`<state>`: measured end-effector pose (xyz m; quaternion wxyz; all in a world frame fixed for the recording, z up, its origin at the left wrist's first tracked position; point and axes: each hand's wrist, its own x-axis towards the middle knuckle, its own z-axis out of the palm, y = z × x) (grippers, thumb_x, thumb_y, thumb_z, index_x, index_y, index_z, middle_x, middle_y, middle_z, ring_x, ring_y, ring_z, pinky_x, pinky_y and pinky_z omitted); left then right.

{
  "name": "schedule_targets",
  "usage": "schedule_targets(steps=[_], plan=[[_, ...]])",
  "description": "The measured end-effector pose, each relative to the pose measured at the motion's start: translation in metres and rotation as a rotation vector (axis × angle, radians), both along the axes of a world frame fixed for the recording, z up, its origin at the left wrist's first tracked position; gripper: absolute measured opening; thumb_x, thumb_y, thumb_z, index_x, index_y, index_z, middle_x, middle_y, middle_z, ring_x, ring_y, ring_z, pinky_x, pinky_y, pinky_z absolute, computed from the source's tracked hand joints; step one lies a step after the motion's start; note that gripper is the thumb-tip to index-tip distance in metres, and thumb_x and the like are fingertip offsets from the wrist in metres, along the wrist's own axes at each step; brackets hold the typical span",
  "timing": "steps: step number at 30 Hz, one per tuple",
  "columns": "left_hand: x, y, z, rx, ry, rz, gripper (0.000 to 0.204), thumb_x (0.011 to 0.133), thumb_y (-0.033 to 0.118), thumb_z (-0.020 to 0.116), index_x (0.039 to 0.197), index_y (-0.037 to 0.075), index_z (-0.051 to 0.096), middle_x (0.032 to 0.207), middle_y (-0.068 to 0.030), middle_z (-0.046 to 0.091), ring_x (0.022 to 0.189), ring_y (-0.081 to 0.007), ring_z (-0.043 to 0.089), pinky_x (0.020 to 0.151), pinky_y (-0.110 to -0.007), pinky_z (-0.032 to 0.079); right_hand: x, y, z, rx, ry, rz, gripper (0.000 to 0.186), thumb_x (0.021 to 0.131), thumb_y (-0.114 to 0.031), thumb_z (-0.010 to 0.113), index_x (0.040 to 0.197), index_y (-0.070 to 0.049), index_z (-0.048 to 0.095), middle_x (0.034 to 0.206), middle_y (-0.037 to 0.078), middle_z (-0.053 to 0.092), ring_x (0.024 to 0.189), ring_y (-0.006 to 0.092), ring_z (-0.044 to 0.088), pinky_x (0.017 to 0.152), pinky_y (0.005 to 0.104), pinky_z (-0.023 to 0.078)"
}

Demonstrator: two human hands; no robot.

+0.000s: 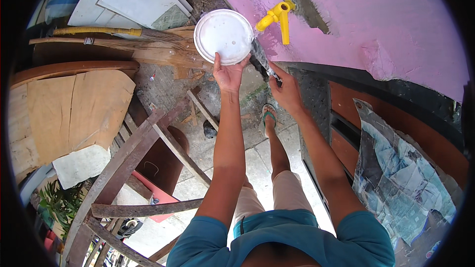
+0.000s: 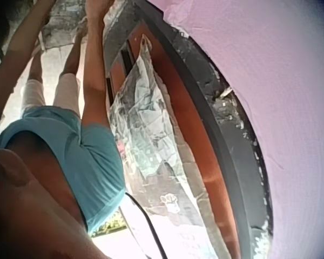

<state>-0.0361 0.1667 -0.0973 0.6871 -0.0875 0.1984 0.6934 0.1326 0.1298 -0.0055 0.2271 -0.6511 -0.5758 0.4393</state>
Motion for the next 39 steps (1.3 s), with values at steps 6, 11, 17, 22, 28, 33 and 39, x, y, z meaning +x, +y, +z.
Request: schedule_targets(steps=[6, 11, 17, 22, 28, 33, 39], plan=[[-0.015, -0.005, -0.010, -0.119, 0.182, -0.148, 0.062, 0.093, 0.045, 0.049, 0.140, 0.008, 0.033, 0.140, -0.0120, 0.043, 0.128, -0.0281, 0.043, 0.106, -0.047, 0.036, 0.022, 0.003, 0.013, 0.081, 0.166, 0.110, 0.037, 0.083, -0.009, 0.061, 0.121, -0.010, 0.061, 0.105, 0.015, 0.067, 0.075, 0.0128, 0.065, 0.067, 0.0272, 0.050], [-0.027, -0.004, -0.007, -0.108, 0.297, -0.150, 0.073, 0.090, 0.059, 0.045, 0.141, 0.009, 0.033, 0.140, -0.0120, 0.043, 0.126, -0.0295, 0.044, 0.103, -0.049, 0.038, 0.049, 0.021, 0.023, -0.203, 0.076, 0.261, 0.037, 0.084, -0.009, 0.059, 0.121, -0.010, 0.061, 0.092, 0.010, 0.070, 0.056, 0.0069, 0.050, 0.055, 0.0246, 0.046], [-0.010, -0.002, -0.006, -0.062, 0.200, -0.222, 0.080, 0.086, 0.066, 0.041, 0.141, 0.009, 0.033, 0.138, -0.0096, 0.045, 0.121, -0.0262, 0.049, 0.099, -0.043, 0.044, 0.030, 0.012, 0.010, -0.349, 0.281, 0.224, 0.038, 0.086, -0.009, 0.058, 0.124, -0.013, 0.060, 0.066, 0.000, 0.058, 0.049, 0.0042, 0.044, 0.047, 0.0232, 0.041], [-0.016, -0.004, -0.012, -0.042, 0.125, -0.274, 0.077, 0.088, 0.067, 0.037, 0.140, 0.009, 0.036, 0.137, -0.0101, 0.047, 0.121, -0.0265, 0.049, 0.099, -0.044, 0.044, 0.033, 0.011, 0.015, -0.342, 0.304, 0.237, 0.039, 0.088, -0.009, 0.056, 0.127, -0.012, 0.057, 0.064, 0.000, 0.056, 0.046, 0.0042, 0.043, 0.042, 0.0232, 0.038], [-0.011, -0.001, -0.005, -0.053, 0.041, -0.269, 0.068, 0.093, 0.057, 0.037, 0.140, 0.007, 0.036, 0.138, -0.0127, 0.045, 0.125, -0.0293, 0.045, 0.105, -0.046, 0.038, 0.023, 0.008, 0.011, -0.428, 0.399, 0.163, 0.037, 0.092, -0.012, 0.054, 0.129, -0.011, 0.055, 0.061, 0.000, 0.052, 0.044, 0.0036, 0.044, 0.041, 0.0241, 0.038], [-0.002, -0.008, 0.002, -0.108, 0.169, -0.332, 0.063, 0.095, 0.053, 0.037, 0.139, 0.007, 0.037, 0.138, -0.0114, 0.046, 0.125, -0.0272, 0.046, 0.105, -0.043, 0.038, -0.023, 0.021, -0.005, 0.032, 0.096, 0.001, 0.037, 0.087, -0.012, 0.057, 0.123, -0.005, 0.057, 0.080, 0.020, 0.065, 0.064, 0.0241, 0.064, 0.063, 0.0331, 0.050], [-0.025, -0.013, -0.016, -0.153, 0.263, -0.191, 0.068, 0.092, 0.057, 0.041, 0.138, 0.007, 0.038, 0.136, -0.0106, 0.048, 0.122, -0.0258, 0.050, 0.101, -0.043, 0.042, -0.024, 0.001, -0.002, -0.052, 0.180, 0.089, 0.036, 0.084, -0.012, 0.060, 0.119, -0.003, 0.059, 0.092, 0.023, 0.066, 0.075, 0.0264, 0.066, 0.070, 0.0336, 0.050]])
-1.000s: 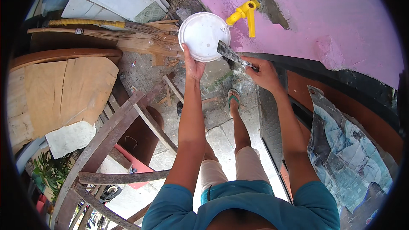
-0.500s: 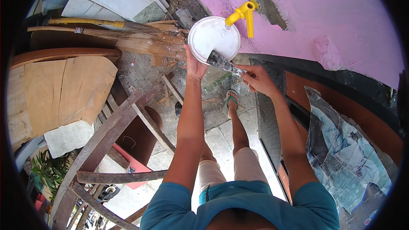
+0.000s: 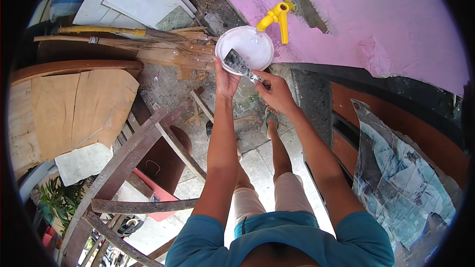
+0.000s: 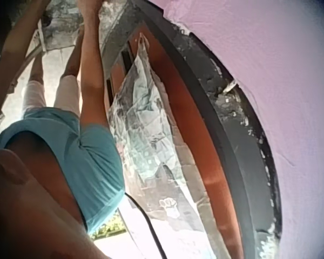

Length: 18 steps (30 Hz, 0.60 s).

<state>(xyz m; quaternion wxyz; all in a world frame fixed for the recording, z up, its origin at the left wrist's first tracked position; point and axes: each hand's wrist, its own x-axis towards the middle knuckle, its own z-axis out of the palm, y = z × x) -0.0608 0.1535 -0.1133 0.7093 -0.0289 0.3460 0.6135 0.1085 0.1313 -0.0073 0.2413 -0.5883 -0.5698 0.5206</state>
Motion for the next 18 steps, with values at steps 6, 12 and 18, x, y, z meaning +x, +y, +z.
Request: schedule_targets(steps=[6, 12, 18], plan=[[-0.014, -0.012, -0.013, -0.009, 0.036, 0.081, 0.067, 0.094, 0.056, 0.037, 0.140, 0.007, 0.034, 0.140, -0.0117, 0.043, 0.126, -0.0277, 0.045, 0.105, -0.045, 0.038, 0.034, 0.014, -0.007, -0.202, 0.281, -0.142, 0.030, 0.094, -0.015, 0.054, 0.120, -0.004, 0.045, 0.081, 0.004, 0.062, 0.073, 0.0100, 0.060, 0.057, 0.0263, 0.044], [0.019, -0.010, -0.018, -0.098, 0.088, 0.070, 0.064, 0.096, 0.055, 0.031, 0.139, 0.008, 0.035, 0.138, -0.0120, 0.045, 0.126, -0.0296, 0.044, 0.106, -0.045, 0.035, 0.004, 0.067, -0.025, -0.353, 0.787, -0.161, 0.037, 0.093, -0.018, 0.054, 0.126, -0.007, 0.040, 0.104, 0.008, 0.062, 0.090, 0.0151, 0.058, 0.075, 0.0271, 0.043], [0.016, -0.009, -0.020, -0.126, 0.132, 0.079, 0.065, 0.096, 0.056, 0.031, 0.139, 0.007, 0.036, 0.137, -0.0119, 0.046, 0.123, -0.0283, 0.047, 0.104, -0.043, 0.037, -0.014, 0.107, -0.014, -0.329, 0.738, -0.061, 0.036, 0.097, -0.034, 0.049, 0.112, -0.002, 0.058, 0.072, 0.001, 0.056, 0.060, 0.0103, 0.054, 0.061, 0.0243, 0.047]])
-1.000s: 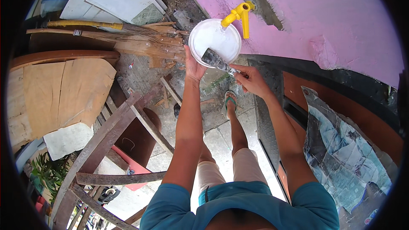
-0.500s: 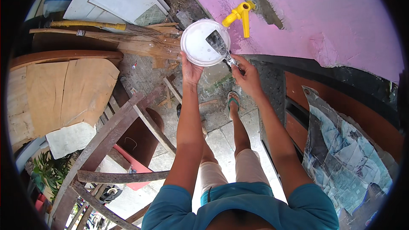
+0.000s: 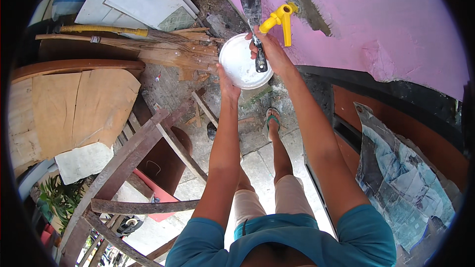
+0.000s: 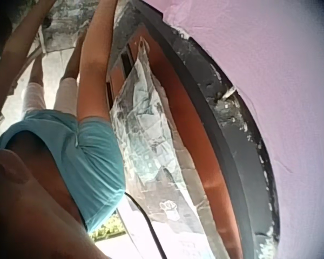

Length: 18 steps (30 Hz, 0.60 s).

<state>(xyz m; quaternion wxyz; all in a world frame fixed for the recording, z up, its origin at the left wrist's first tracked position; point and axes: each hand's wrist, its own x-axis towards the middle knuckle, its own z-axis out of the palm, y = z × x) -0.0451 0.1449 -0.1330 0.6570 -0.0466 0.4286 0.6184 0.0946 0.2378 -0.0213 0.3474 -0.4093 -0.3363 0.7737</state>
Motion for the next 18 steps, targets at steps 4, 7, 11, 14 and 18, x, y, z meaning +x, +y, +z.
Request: schedule_targets(steps=[4, 7, 11, 14, 18], plan=[[-0.004, -0.006, 0.001, 0.026, 0.000, -0.041, 0.069, 0.095, 0.058, 0.031, 0.139, 0.006, 0.036, 0.138, -0.0122, 0.045, 0.124, -0.0277, 0.046, 0.104, -0.041, 0.037, -0.003, -0.022, 0.010, 0.005, -0.093, -0.067, 0.029, 0.096, -0.032, 0.053, 0.097, -0.003, 0.056, 0.072, 0.004, 0.058, 0.058, 0.0101, 0.054, 0.052, 0.0246, 0.045], [-0.003, -0.009, 0.000, -0.003, -0.017, -0.106, 0.068, 0.095, 0.057, 0.032, 0.138, 0.005, 0.037, 0.137, -0.0128, 0.046, 0.124, -0.0277, 0.046, 0.104, -0.041, 0.037, 0.007, -0.044, 0.005, -0.024, -0.136, -0.204, 0.023, 0.096, -0.026, 0.053, 0.095, -0.003, 0.055, 0.074, 0.005, 0.059, 0.055, 0.0100, 0.054, 0.048, 0.0234, 0.043], [-0.008, -0.015, -0.003, -0.065, 0.031, -0.131, 0.065, 0.095, 0.054, 0.038, 0.135, 0.003, 0.041, 0.133, -0.0132, 0.050, 0.121, -0.0266, 0.049, 0.101, -0.040, 0.040, 0.027, -0.048, -0.012, -0.059, -0.502, -0.085, 0.020, 0.089, -0.026, 0.063, 0.086, -0.006, 0.058, 0.067, 0.002, 0.058, 0.053, 0.0069, 0.051, 0.043, 0.0211, 0.037], [-0.012, -0.016, -0.003, -0.107, 0.088, -0.140, 0.060, 0.094, 0.050, 0.046, 0.128, 0.000, 0.048, 0.124, -0.0133, 0.056, 0.114, -0.0246, 0.055, 0.096, -0.039, 0.045, 0.027, -0.036, -0.029, 0.403, -0.944, -0.110, 0.032, 0.077, -0.030, 0.074, 0.084, -0.001, 0.060, 0.062, 0.009, 0.057, 0.052, 0.0183, 0.055, 0.050, 0.0323, 0.044], [-0.013, -0.010, 0.006, -0.152, 0.147, -0.228, 0.054, 0.092, 0.046, 0.053, 0.119, -0.001, 0.055, 0.114, -0.0131, 0.062, 0.100, -0.0223, 0.061, 0.088, -0.037, 0.049, 0.029, -0.006, -0.050, 0.451, -1.139, 0.092, 0.044, 0.068, -0.029, 0.079, 0.092, 0.004, 0.062, 0.069, 0.019, 0.063, 0.063, 0.0290, 0.062, 0.062, 0.0408, 0.047]])
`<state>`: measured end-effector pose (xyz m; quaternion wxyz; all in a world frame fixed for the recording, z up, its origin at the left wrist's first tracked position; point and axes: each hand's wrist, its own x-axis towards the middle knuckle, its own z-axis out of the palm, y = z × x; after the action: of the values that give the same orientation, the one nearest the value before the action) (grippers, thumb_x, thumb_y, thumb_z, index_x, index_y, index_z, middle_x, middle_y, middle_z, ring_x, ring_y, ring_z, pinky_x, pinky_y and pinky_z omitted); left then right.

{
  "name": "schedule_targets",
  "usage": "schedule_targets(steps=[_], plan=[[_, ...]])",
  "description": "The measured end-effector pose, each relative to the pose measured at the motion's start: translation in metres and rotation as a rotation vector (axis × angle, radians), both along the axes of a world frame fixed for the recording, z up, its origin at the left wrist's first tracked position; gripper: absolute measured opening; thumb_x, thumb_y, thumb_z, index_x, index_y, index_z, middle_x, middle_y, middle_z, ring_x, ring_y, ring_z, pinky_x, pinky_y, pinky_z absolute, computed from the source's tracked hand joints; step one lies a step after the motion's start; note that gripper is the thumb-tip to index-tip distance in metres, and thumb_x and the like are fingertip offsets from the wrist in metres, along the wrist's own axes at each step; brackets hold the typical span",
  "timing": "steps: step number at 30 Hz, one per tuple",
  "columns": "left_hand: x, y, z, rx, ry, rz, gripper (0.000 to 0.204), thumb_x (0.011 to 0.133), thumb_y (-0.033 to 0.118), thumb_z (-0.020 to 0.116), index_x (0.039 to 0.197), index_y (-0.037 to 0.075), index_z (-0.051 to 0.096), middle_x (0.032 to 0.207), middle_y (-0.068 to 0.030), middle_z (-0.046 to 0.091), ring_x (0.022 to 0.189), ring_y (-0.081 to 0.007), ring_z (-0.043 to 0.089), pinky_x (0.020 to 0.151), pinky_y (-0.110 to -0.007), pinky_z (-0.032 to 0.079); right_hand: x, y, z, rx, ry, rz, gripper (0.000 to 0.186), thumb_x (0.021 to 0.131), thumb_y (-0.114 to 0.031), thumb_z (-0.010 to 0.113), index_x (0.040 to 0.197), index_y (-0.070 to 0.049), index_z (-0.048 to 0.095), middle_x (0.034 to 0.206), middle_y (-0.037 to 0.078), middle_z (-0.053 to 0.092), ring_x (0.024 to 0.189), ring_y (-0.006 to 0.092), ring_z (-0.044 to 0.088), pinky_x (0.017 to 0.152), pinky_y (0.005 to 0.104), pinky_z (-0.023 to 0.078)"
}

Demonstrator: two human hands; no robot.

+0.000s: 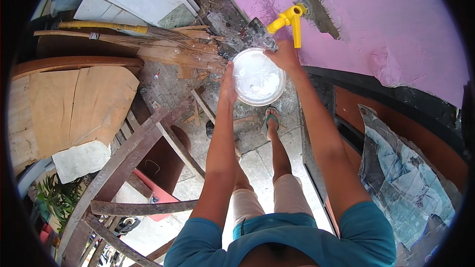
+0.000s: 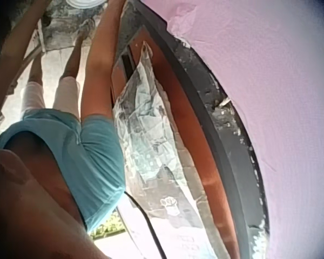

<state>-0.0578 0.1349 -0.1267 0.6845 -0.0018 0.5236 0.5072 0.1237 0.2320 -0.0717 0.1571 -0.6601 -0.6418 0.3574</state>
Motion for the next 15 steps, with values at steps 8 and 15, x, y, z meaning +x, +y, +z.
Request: schedule_targets(steps=[8, 15], plan=[[-0.037, 0.039, 0.006, -0.073, 0.094, -0.339, 0.057, 0.091, 0.050, 0.052, 0.122, 0.002, 0.054, 0.114, -0.0131, 0.062, 0.101, -0.0236, 0.061, 0.089, -0.038, 0.048, -0.008, 0.029, 0.011, 0.168, 0.018, 0.092, 0.059, 0.062, -0.039, 0.081, 0.091, 0.007, 0.060, 0.080, 0.020, 0.064, 0.078, 0.0317, 0.064, 0.066, 0.0403, 0.049], [-0.045, 0.056, 0.027, -0.061, 0.224, -0.439, 0.050, 0.085, 0.044, 0.065, 0.104, -0.003, 0.063, 0.092, -0.0102, 0.067, 0.076, -0.0165, 0.064, 0.069, -0.031, 0.052, -0.018, 0.020, 0.025, 0.177, -0.220, 0.165, 0.062, 0.065, -0.051, 0.078, 0.085, 0.005, 0.058, 0.070, 0.016, 0.061, 0.067, 0.0312, 0.063, 0.061, 0.0418, 0.048]])
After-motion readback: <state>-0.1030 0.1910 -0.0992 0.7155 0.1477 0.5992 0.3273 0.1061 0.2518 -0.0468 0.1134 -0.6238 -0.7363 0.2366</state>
